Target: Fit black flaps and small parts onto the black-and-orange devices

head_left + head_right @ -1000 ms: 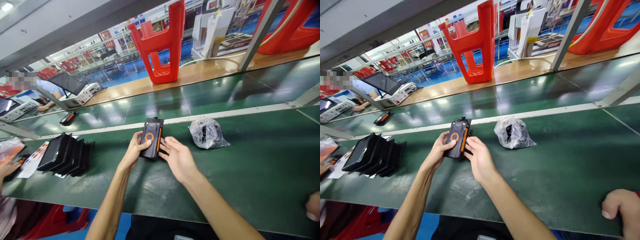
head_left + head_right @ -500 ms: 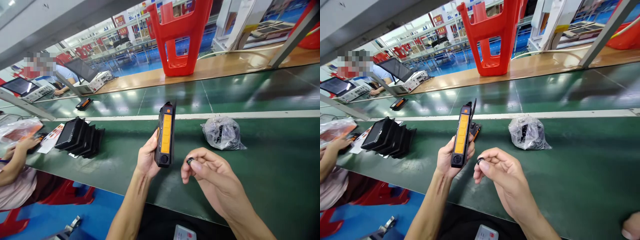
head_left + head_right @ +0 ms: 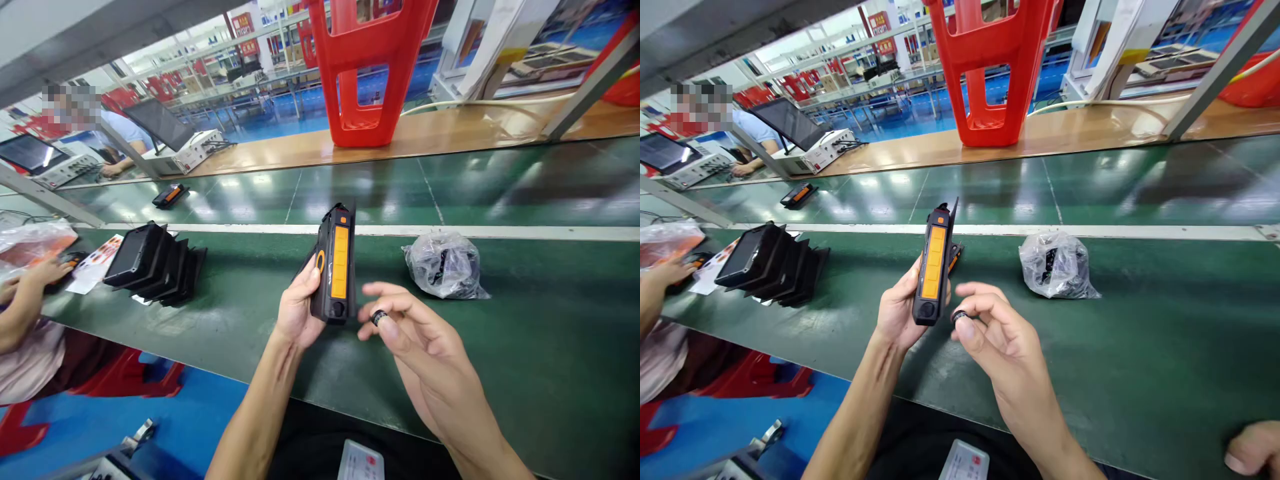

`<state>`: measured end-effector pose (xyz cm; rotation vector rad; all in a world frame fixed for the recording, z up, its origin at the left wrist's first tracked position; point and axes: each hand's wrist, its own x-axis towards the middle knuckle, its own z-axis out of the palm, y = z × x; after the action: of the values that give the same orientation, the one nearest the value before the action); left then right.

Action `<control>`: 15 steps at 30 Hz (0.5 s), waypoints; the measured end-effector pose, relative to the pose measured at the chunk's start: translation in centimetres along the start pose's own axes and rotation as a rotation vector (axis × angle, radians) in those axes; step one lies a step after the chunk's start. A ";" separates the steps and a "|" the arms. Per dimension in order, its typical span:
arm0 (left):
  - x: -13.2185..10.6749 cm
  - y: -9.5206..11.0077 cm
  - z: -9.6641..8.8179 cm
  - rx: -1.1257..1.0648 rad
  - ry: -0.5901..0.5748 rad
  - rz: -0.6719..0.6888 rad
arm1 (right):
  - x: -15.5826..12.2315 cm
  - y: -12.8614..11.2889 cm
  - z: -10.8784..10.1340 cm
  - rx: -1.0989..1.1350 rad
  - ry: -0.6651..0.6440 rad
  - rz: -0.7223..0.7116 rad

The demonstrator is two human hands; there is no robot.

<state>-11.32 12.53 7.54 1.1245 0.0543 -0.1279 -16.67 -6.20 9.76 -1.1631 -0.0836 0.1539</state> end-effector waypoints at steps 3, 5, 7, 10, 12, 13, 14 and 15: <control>-0.6 0.1 1.6 0.174 0.041 0.201 | 1.7 0.8 0.1 -0.008 0.052 0.024; -1.4 -0.4 3.1 0.433 0.067 0.303 | 3.6 1.8 0.2 0.081 0.127 0.028; -2.2 -0.9 4.4 0.645 0.034 0.307 | 5.3 3.0 0.2 0.182 0.238 -0.013; -2.7 -1.0 4.7 0.680 -0.062 0.273 | 6.6 4.3 -0.2 0.265 0.308 -0.035; -2.3 -0.6 3.6 0.558 -0.078 0.269 | 6.5 4.5 -0.6 0.265 0.271 0.012; -1.8 -0.3 2.8 0.480 -0.073 0.260 | 6.4 4.4 -0.8 0.256 0.236 0.048; -1.2 0.0 2.0 0.402 -0.071 0.238 | 6.3 4.2 -1.0 0.248 0.196 0.089; -0.6 0.2 1.3 0.333 -0.074 0.205 | 6.2 4.0 -1.1 0.245 0.158 0.128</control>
<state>-11.87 11.51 8.34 1.4490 -0.1532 0.0064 -10.71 -4.64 5.60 -0.9320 0.1458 0.1796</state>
